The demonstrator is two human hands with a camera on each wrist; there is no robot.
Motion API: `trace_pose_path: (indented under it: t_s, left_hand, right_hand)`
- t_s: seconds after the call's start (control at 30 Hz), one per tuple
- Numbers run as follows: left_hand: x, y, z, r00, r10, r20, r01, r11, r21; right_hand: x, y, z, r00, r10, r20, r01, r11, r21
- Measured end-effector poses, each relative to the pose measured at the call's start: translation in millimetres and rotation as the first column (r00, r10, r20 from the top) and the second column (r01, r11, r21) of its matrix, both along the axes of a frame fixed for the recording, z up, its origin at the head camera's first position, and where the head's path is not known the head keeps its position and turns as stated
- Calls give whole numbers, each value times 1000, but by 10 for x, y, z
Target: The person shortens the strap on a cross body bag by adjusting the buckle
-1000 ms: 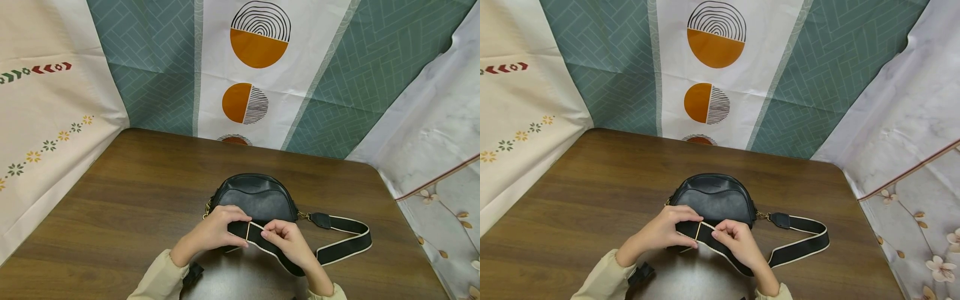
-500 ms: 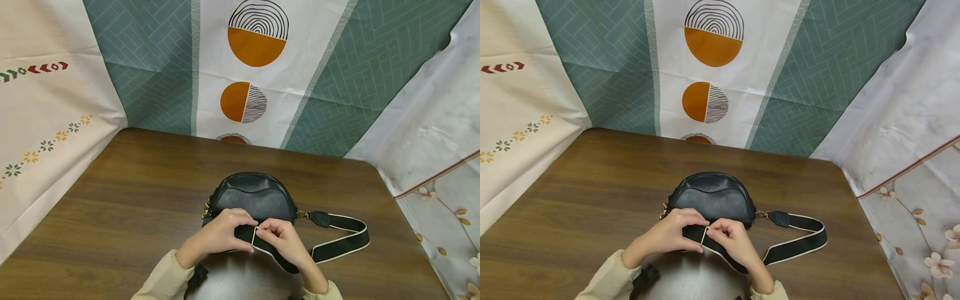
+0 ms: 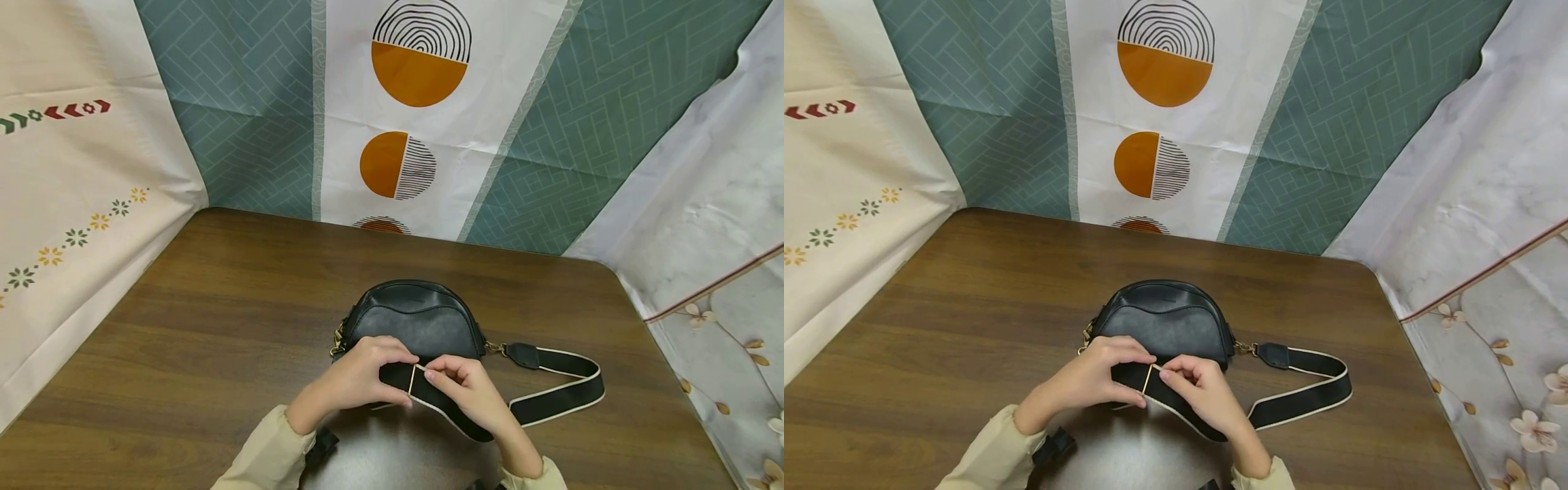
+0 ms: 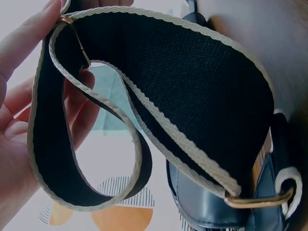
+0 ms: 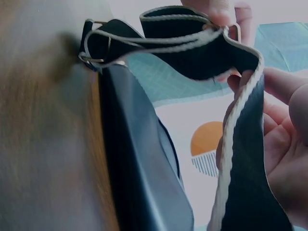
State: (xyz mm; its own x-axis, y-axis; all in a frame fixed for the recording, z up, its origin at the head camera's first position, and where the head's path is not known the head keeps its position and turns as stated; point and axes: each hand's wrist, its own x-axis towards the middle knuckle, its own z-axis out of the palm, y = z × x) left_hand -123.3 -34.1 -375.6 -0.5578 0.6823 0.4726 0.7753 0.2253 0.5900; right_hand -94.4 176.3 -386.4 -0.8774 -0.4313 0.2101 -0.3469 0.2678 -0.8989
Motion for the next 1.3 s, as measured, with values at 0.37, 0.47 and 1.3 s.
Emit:
trace_pose_path:
  t_s: [0.37,0.47,1.3]
  left_hand:
    - [-6,-64,27,1000,19,25,-20,1000,17]
    - [-4,-67,28,999,19,33,-19,1000,13]
    - [6,-11,5,999,20,47,-19,1000,-25]
  right_hand:
    - [15,156,40,997,80,24,-81,996,45]
    - [9,164,19,997,83,11,-83,996,43]
    - [-34,114,-17,990,119,-68,-122,992,-37]
